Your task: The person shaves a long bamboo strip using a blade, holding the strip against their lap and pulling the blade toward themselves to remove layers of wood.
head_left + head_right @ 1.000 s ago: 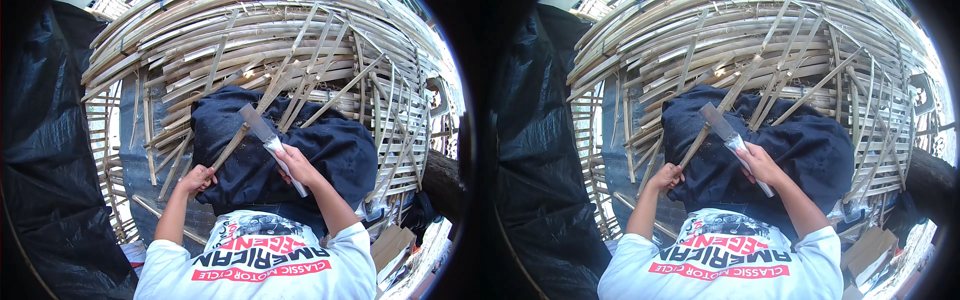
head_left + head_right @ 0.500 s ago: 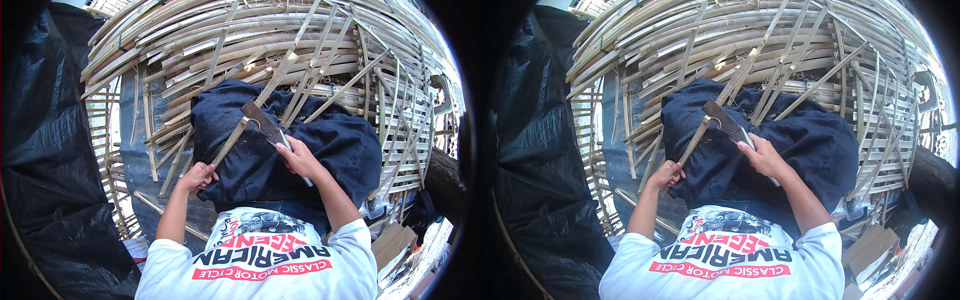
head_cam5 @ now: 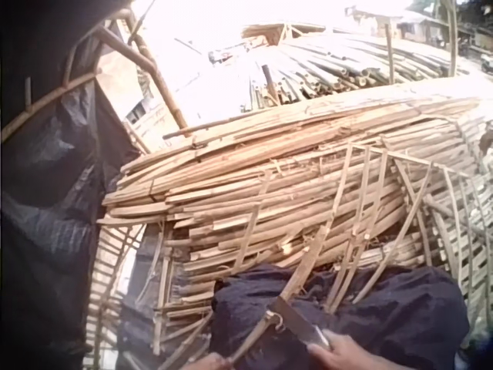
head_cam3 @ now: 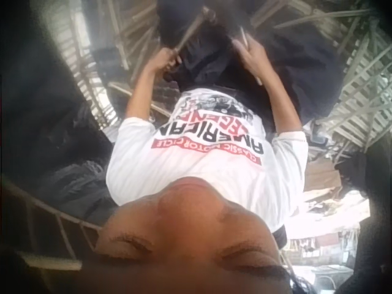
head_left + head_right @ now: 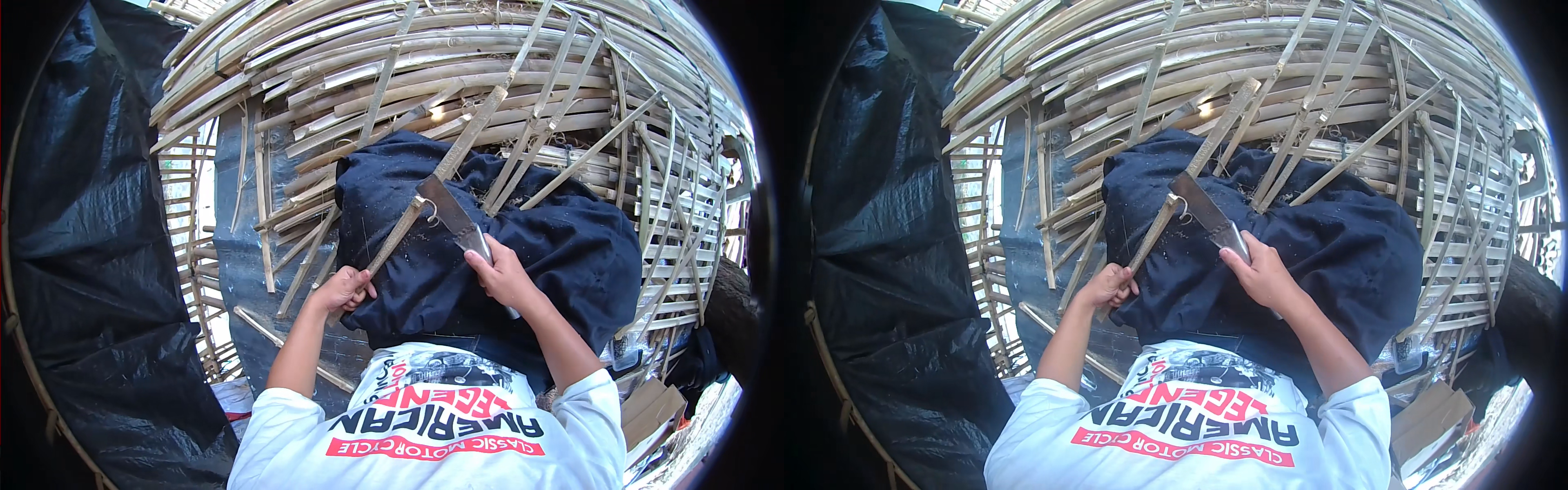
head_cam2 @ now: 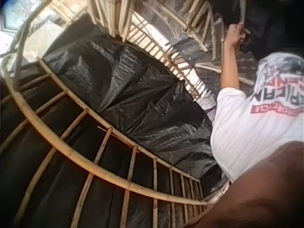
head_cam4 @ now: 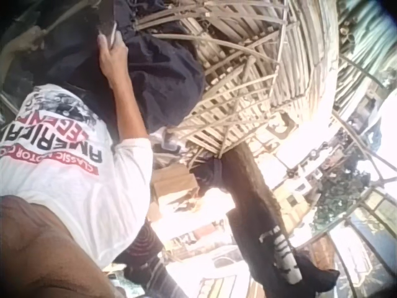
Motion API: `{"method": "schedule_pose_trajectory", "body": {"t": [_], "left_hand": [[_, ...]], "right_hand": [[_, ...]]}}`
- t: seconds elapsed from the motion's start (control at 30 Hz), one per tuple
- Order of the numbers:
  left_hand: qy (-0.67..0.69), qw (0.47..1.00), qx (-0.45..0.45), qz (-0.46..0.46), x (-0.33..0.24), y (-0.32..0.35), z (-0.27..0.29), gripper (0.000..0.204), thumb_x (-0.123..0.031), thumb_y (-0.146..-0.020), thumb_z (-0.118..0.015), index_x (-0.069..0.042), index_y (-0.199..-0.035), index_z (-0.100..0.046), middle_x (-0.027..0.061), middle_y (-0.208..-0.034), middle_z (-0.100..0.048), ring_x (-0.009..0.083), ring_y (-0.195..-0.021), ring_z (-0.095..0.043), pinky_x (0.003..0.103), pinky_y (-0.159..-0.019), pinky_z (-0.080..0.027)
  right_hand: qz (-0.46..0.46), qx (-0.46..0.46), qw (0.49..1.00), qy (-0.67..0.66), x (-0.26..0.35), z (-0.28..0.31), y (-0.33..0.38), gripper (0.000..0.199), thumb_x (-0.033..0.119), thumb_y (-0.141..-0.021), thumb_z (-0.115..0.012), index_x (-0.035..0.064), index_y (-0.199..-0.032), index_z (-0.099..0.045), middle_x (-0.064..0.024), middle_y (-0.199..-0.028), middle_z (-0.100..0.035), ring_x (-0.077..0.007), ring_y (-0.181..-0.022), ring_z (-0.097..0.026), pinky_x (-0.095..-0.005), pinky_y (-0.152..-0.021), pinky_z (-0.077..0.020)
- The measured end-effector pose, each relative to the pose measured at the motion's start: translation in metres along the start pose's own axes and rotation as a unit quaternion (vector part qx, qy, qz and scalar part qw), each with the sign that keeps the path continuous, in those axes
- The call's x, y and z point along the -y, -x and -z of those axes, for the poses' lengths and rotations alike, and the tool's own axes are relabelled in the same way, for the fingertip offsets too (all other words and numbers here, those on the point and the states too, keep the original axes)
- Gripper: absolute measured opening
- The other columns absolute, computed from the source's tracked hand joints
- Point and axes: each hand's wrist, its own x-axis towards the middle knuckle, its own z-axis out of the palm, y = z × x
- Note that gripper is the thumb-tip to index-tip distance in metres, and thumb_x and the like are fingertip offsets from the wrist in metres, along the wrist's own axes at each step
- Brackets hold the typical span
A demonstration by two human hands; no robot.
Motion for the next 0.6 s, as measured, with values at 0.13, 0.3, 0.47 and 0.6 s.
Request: {"method": "schedule_pose_trajectory", "body": {"t": [0.13,0.3,0.47,0.6], "left_hand": [[0.02,1.0,-0.009,-0.005,0.003,0.0,-0.001,0.069,-0.064,-0.088,-0.06,0.005,-0.081,-0.063,-0.0033,-0.047,-0.035,0.0055,-0.037,-0.026,0.024,-0.037,-0.02],[0.002,1.0,-0.014,-0.023,0.003,-0.003,-0.001,0.07,-0.065,-0.087,-0.06,0.005,-0.08,-0.063,-0.0031,-0.047,-0.035,0.0058,-0.037,-0.027,0.024,-0.037,-0.021],[0.018,1.0,-0.016,-0.014,0.009,-0.003,0.001,0.07,-0.065,-0.087,-0.061,0.005,-0.079,-0.062,-0.0032,-0.047,-0.035,0.006,-0.038,-0.026,0.025,-0.038,-0.021],[0.008,1.0,-0.001,-0.019,0.002,-0.004,0.003,0.07,-0.065,-0.086,-0.061,0.005,-0.078,-0.061,-0.0034,-0.047,-0.034,0.0061,-0.038,-0.026,0.025,-0.038,-0.02]], "right_hand": [[-0.079,0.054,0.995,-0.029,0.022,0.012,-0.007,0.034,0.038,-0.1,-0.053,0.0042,-0.096,-0.054,-0.0025,-0.059,-0.049,-0.0105,-0.045,-0.049,-0.0277,-0.043,-0.0406],[-0.183,0.21,0.931,-0.237,0.026,0.021,-0.001,0.043,0.049,-0.102,-0.043,0.0062,-0.099,-0.05,-0.0034,-0.059,-0.049,-0.0113,-0.044,-0.048,-0.0256,-0.043,-0.0416],[-0.092,-0.01,0.953,-0.287,0.026,0.001,-0.003,0.039,0.049,-0.102,-0.044,0.0095,-0.101,-0.045,-0.0052,-0.059,-0.048,-0.0132,-0.044,-0.047,-0.0264,-0.044,-0.0422],[0.038,0.037,0.97,0.236,0.011,0.001,-0.011,0.047,0.047,-0.098,-0.054,0.0003,-0.101,-0.058,-0.0131,-0.068,-0.061,-0.0212,-0.058,-0.063,-0.0375,-0.056,-0.0497]]}}
